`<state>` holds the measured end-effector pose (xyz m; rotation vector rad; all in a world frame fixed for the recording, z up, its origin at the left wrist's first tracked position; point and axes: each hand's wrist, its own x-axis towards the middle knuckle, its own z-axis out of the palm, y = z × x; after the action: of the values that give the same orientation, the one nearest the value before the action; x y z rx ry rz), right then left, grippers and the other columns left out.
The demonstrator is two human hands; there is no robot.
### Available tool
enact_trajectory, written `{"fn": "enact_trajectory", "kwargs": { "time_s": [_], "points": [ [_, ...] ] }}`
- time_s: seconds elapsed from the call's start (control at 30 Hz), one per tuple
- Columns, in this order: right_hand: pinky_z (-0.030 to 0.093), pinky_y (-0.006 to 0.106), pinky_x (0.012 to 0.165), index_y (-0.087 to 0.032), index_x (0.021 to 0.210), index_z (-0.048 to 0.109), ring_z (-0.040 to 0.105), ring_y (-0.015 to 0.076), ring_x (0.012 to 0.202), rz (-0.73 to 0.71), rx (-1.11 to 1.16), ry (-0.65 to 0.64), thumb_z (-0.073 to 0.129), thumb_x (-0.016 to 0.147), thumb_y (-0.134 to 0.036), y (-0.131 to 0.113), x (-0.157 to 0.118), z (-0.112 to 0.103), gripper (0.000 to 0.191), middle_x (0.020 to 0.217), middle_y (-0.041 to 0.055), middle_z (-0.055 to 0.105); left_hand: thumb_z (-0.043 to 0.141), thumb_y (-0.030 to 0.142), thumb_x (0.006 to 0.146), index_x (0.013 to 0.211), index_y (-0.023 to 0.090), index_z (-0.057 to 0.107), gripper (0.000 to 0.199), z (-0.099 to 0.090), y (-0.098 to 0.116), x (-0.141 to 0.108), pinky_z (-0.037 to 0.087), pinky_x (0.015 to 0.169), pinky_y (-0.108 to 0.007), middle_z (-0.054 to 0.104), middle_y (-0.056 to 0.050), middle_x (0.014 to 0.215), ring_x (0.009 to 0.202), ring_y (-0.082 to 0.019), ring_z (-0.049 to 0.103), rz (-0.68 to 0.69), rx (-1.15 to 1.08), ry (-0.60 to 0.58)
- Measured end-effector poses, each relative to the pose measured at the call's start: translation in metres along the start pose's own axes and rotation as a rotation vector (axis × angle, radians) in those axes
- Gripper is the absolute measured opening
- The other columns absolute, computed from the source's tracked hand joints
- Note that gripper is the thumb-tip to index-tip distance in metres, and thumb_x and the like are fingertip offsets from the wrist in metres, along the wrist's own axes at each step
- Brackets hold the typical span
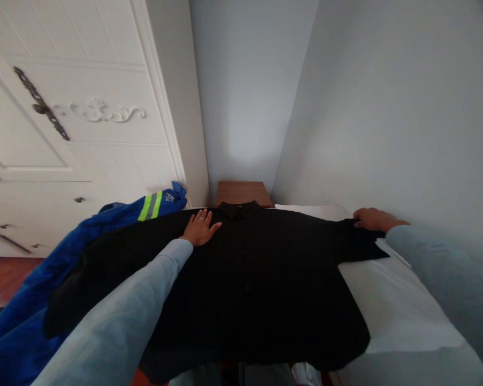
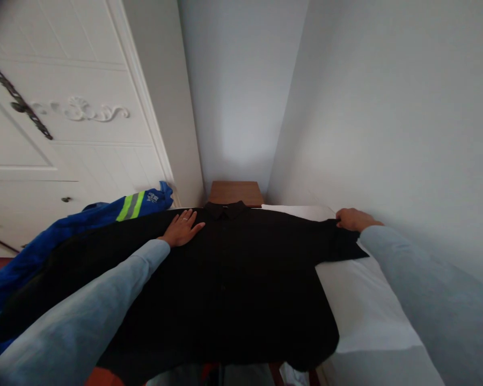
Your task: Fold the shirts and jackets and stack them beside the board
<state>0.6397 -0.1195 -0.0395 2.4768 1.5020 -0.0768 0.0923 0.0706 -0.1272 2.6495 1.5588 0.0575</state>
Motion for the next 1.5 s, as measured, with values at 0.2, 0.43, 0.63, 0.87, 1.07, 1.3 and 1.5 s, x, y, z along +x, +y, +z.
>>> {"fn": "enact_trajectory", "kwargs": {
  "time_s": [0.2,0.43,0.63,0.87,1.07,1.3,1.5],
  "points": [
    [0.049,0.046,0.100,-0.012,0.128,0.067,0.064,0.0342,0.119,-0.133,-0.008,0.127,0.052,0.083,-0.016,-0.044,0.003,0.004,0.048,0.132,0.0224,0.065,0.020,0.063,0.100,0.153,0.006,0.037,0.080,-0.008,0.008,-0.002,0.022,0.121,-0.051,0.029,-0.023,0.162,0.153,-0.035,0.022,0.004,0.001,0.025],
    [0.035,0.048,0.117,-0.019,0.139,0.060,0.049,0.0322,0.137,-0.747,0.209,0.311,0.048,0.095,-0.040,-0.197,-0.030,-0.004,0.051,0.148,0.0130,0.055,0.020,0.069,0.098,0.156,0.010,0.033,0.084,-0.008,0.051,-0.022,0.016,0.124,-0.050,0.026,-0.018,0.165,0.155,-0.033,0.016,0.195,-0.047,0.095],
    [0.025,0.049,0.122,-0.014,0.154,0.041,0.028,0.0324,0.151,-0.795,0.285,0.293,0.041,0.098,-0.052,-0.306,-0.032,0.009,0.067,0.164,0.0151,0.031,0.019,0.066,0.099,0.156,0.010,0.035,0.082,0.001,0.056,-0.036,0.015,0.123,-0.052,0.028,-0.019,0.164,0.153,-0.033,0.021,0.158,-0.042,0.021],
    [0.023,0.052,0.121,-0.007,0.157,0.031,0.021,0.0344,0.153,-0.625,0.308,0.182,0.028,0.101,-0.057,-0.345,-0.026,0.029,0.075,0.165,0.0213,0.025,0.017,0.069,0.098,0.156,0.014,0.036,0.082,0.004,0.055,-0.040,0.015,0.124,-0.052,0.031,-0.017,0.163,0.153,-0.032,0.022,0.174,-0.044,0.069],
    [0.021,0.050,0.122,-0.009,0.157,0.033,0.022,0.0319,0.153,-0.618,0.300,0.252,0.019,0.102,-0.059,-0.345,-0.027,0.042,0.075,0.164,0.0198,0.029,0.017,0.068,0.099,0.156,0.011,0.036,0.083,0.005,0.055,-0.040,0.016,0.123,-0.052,0.031,-0.018,0.163,0.153,-0.032,0.023,0.176,-0.055,0.084],
    [0.019,0.050,0.122,-0.008,0.158,0.029,0.019,0.0308,0.154,-0.577,0.307,0.166,0.021,0.103,-0.056,-0.347,-0.030,0.034,0.074,0.165,0.0195,0.025,0.022,0.065,0.100,0.155,0.013,0.037,0.077,0.004,0.057,-0.041,0.016,0.123,-0.053,0.033,-0.017,0.162,0.153,-0.031,0.024,0.169,-0.060,0.087],
    [0.012,0.049,0.123,-0.013,0.159,0.029,0.011,0.0292,0.156,-0.680,0.332,0.319,0.022,0.103,-0.058,-0.376,-0.046,0.015,0.072,0.168,0.0162,0.016,0.027,0.060,0.101,0.154,0.011,0.040,0.073,0.004,0.058,-0.041,0.016,0.124,-0.053,0.033,-0.018,0.162,0.153,-0.032,0.023,0.162,-0.069,0.080]
  ]
}}
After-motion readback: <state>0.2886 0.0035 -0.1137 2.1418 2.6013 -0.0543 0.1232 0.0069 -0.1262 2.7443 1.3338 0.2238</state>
